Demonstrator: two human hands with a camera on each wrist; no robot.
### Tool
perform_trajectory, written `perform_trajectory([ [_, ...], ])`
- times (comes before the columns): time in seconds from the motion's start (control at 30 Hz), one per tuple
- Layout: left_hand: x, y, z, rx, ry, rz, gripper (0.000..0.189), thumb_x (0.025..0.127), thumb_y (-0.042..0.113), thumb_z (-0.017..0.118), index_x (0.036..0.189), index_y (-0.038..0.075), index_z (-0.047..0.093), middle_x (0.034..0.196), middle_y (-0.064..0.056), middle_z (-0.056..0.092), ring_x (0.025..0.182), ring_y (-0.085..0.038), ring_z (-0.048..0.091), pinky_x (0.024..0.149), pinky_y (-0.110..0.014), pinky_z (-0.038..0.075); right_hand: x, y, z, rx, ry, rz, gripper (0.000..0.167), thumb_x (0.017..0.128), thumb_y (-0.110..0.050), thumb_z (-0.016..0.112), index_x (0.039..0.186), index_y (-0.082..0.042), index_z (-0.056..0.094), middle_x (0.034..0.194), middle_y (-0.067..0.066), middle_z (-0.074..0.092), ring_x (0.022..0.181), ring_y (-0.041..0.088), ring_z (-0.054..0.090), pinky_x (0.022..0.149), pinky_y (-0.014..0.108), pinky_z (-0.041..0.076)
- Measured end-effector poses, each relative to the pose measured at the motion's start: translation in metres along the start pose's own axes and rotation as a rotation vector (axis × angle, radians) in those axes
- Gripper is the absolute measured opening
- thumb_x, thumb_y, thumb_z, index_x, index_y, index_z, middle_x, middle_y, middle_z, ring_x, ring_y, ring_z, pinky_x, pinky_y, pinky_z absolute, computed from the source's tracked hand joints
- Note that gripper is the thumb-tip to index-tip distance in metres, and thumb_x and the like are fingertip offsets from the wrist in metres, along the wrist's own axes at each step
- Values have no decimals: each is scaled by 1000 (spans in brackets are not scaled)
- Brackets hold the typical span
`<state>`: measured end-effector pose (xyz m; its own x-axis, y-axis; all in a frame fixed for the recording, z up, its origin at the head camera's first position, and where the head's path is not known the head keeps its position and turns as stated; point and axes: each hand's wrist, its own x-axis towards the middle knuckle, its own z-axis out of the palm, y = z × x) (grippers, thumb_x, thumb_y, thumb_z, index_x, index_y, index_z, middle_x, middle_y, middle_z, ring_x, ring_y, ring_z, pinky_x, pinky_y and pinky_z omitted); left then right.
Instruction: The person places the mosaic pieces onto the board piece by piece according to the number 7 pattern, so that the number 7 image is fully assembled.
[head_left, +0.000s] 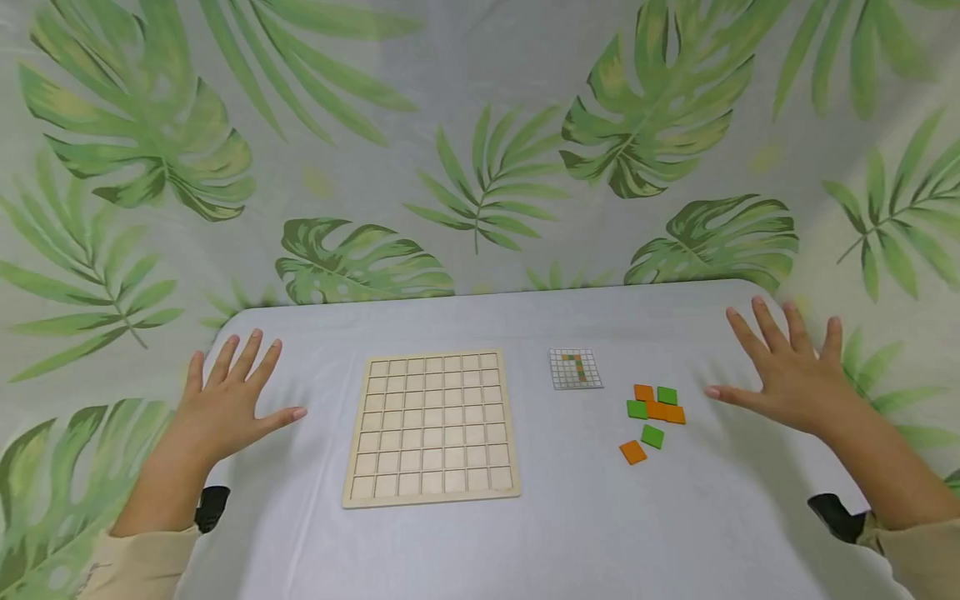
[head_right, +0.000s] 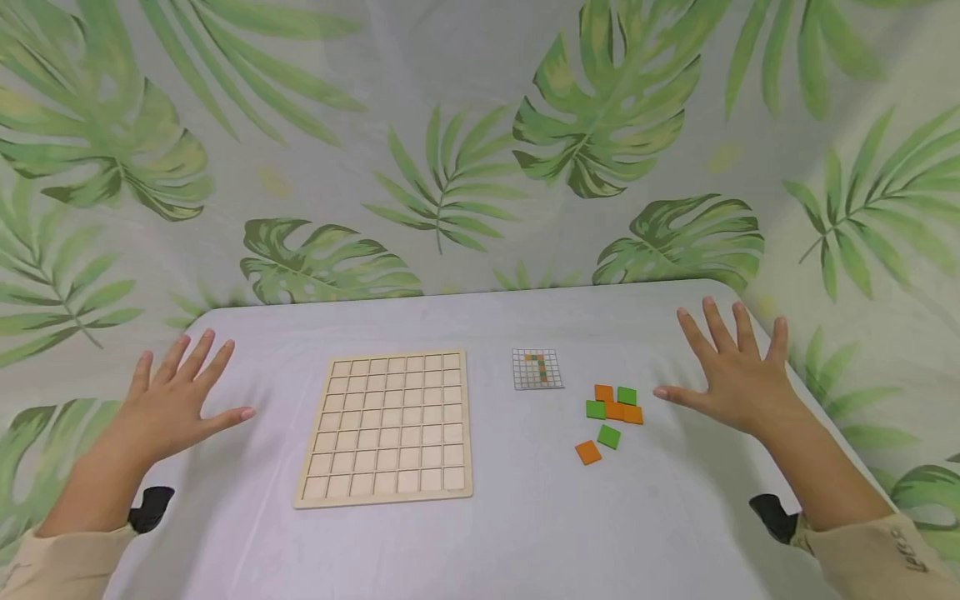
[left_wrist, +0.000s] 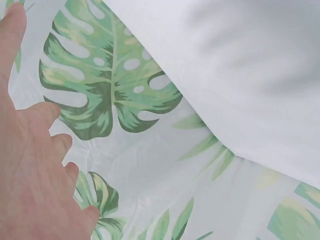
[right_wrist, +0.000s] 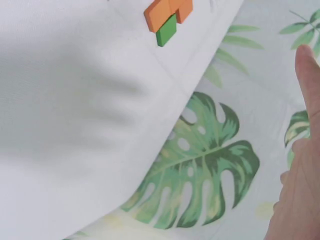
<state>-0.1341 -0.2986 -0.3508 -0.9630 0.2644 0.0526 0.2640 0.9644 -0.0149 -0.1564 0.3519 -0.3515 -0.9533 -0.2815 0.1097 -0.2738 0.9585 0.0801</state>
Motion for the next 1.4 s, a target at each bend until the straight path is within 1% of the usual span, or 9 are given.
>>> perform_trajectory([
  [0.27,0,0,3,13,23,10,94,80,67,44,146,10,6,149,-15,-6,132,-35,-11,96,-52,-20,1,1,3,-4,-9,3,106,74,-66,55,144,-23,-12,145,7,-23,126,30,-29,87,57,-28],
  [0.37,1,0,3,14,32,14,94,80,67,44,146,11,6,149,-15,-5,132,-36,-10,97,-52,-20,2,1,4,-8,3,-1,107,73,-66,55,144,-22,-12,146,7,-23,126,30,-29,87,56,-28],
  [0.67,0,0,2,9,37,16,94,81,66,45,146,10,6,149,-16,-5,132,-32,-16,97,-52,-20,4,0,1,1,36,-20,107,73,-65,56,144,-21,-11,146,7,-21,127,31,-28,87,55,-28],
  [0.83,0,1,1,4,55,24,95,81,65,46,146,10,5,149,-17,-2,132,-31,-15,98,-51,-18,5,-1,-2,4,56,-42,108,73,-64,58,144,-20,-10,147,8,-19,128,31,-26,90,57,-25],
  [0.97,0,2,2,-24,100,57,95,80,61,51,146,10,5,149,-15,-3,133,-31,-11,101,-52,-12,7,-4,1,83,104,-92,109,71,-59,64,146,-17,-3,149,12,-8,131,34,-18,93,59,-20],
  [1.13,1,6,13,-112,193,110,100,78,55,60,145,9,4,150,-13,2,134,-33,1,104,-52,2,9,-14,12,267,150,-180,108,67,-47,74,146,-11,9,148,18,8,131,44,1,100,59,-5],
  [1.27,1,14,28,-215,238,122,103,75,51,66,145,9,3,149,-11,8,133,-33,10,102,-52,12,7,-29,20,436,128,-214,106,64,-37,80,145,-10,16,146,18,16,128,44,13,100,60,9],
  [1.33,1,19,36,-281,237,119,104,74,49,68,145,10,3,149,-10,9,133,-33,12,101,-53,15,5,-37,25,493,108,-232,105,64,-35,81,144,-10,17,144,19,19,126,44,17,97,61,14],
  [1.4,0,25,43,-357,218,109,105,73,48,69,146,11,3,149,-9,9,133,-33,12,100,-54,17,3,-44,31,537,78,-248,105,64,-36,81,144,-10,19,143,19,22,125,44,21,94,62,19],
])
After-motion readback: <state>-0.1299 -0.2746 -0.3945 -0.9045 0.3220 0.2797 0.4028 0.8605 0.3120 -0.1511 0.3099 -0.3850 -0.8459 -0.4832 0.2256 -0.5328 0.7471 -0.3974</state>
